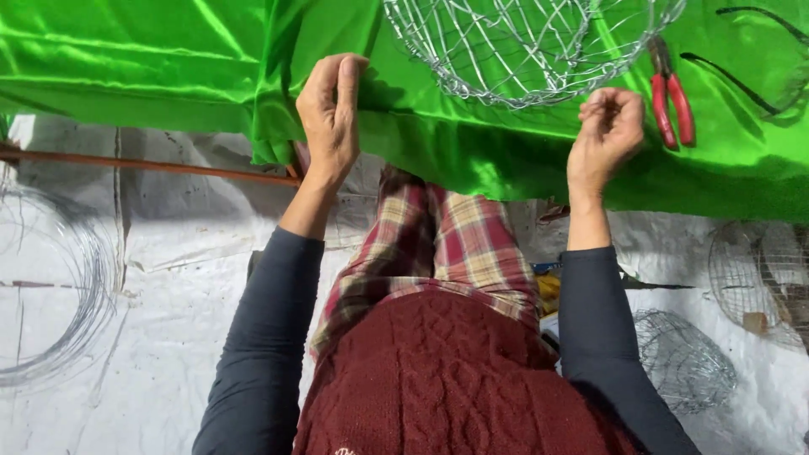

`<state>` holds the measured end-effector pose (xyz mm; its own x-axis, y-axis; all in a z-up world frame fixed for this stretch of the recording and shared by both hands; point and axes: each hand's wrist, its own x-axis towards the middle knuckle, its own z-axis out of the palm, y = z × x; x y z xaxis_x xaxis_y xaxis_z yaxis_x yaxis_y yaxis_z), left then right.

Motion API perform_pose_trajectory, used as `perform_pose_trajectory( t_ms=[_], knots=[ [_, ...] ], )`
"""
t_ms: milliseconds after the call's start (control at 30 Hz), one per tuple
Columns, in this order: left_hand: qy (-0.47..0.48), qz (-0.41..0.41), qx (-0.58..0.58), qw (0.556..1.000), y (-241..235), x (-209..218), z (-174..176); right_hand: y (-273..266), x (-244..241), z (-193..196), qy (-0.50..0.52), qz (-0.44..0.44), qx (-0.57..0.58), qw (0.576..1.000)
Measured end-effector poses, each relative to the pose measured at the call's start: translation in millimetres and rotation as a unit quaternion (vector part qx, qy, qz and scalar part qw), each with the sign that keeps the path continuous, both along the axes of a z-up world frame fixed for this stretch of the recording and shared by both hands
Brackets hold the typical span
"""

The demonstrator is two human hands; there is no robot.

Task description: Inspecting and manually adjusting the connections of a wire mesh basket structure

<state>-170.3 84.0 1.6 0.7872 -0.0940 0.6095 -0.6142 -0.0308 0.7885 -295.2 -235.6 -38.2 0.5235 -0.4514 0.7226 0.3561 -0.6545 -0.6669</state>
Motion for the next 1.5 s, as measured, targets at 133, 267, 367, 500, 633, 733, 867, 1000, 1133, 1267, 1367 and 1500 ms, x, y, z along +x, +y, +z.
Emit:
perform_pose_trajectory(
  t_ms=[133, 267, 367, 500, 633, 733, 867, 1000, 1133, 1267, 1367, 1500],
  knots=[
    [-0.022, 0.014, 0.023, 0.999, -1.8, 10.4, -17.2, 1.7, -1.1, 3.0, 0.014, -0.006, -0.008, 1.0],
    [-0.036, 0.047, 0.053, 0.997, -3.8, 15.2, -26.6, 0.6, -4.8, 3.7, 0.033, -0.007, -0.017, 0.999],
    [-0.042, 0.042, 0.047, 0.997, -3.0, 14.7, -25.2, 0.3, -6.0, 3.6, 0.031, 0.005, -0.02, 0.999],
    [-0.049, 0.044, 0.059, 0.996, -2.6, 14.0, -24.2, 0.2, -7.4, 5.1, 0.031, 0.01, -0.047, 0.998],
    [-0.061, 0.043, 0.072, 0.995, -3.3, 10.6, -18.0, -0.9, -8.3, 5.1, 0.033, 0.018, -0.02, 0.999],
    [-0.032, 0.047, 0.075, 0.996, -4.2, 5.2, -10.2, 1.0, -8.8, 6.4, 0.034, 0.015, -0.006, 0.999],
    [-0.02, 0.054, 0.08, 0.995, -12.9, 1.7, -9.8, 3.3, -12.3, 4.5, 0.044, 0.035, 0.074, 0.996],
    [-0.127, 0.075, 0.1, 0.984, -42.9, -5.3, -43.3, 8.5, -14.3, 7.0, -0.02, -0.044, -0.067, 0.997],
    [-0.262, 0.088, 0.112, 0.954, -80.3, -37.5, -23.6, -5.6, -9.0, 2.4, -0.03, -0.045, -0.186, 0.981],
    [-0.317, 0.115, 0.147, 0.93, -99.6, -27.6, -9.9, -11.1, 11.6, 8.7, -0.053, -0.044, -0.252, 0.965],
    [-0.322, 0.119, 0.151, 0.927, -105.4, -22.8, -2.6, -3.6, 18.8, 8.0, -0.065, -0.05, -0.237, 0.968],
    [-0.306, 0.093, 0.18, 0.93, -108.2, -22.0, -0.3, 15.6, 24.4, 19.2, -0.046, -0.099, -0.229, 0.967]
  ],
)
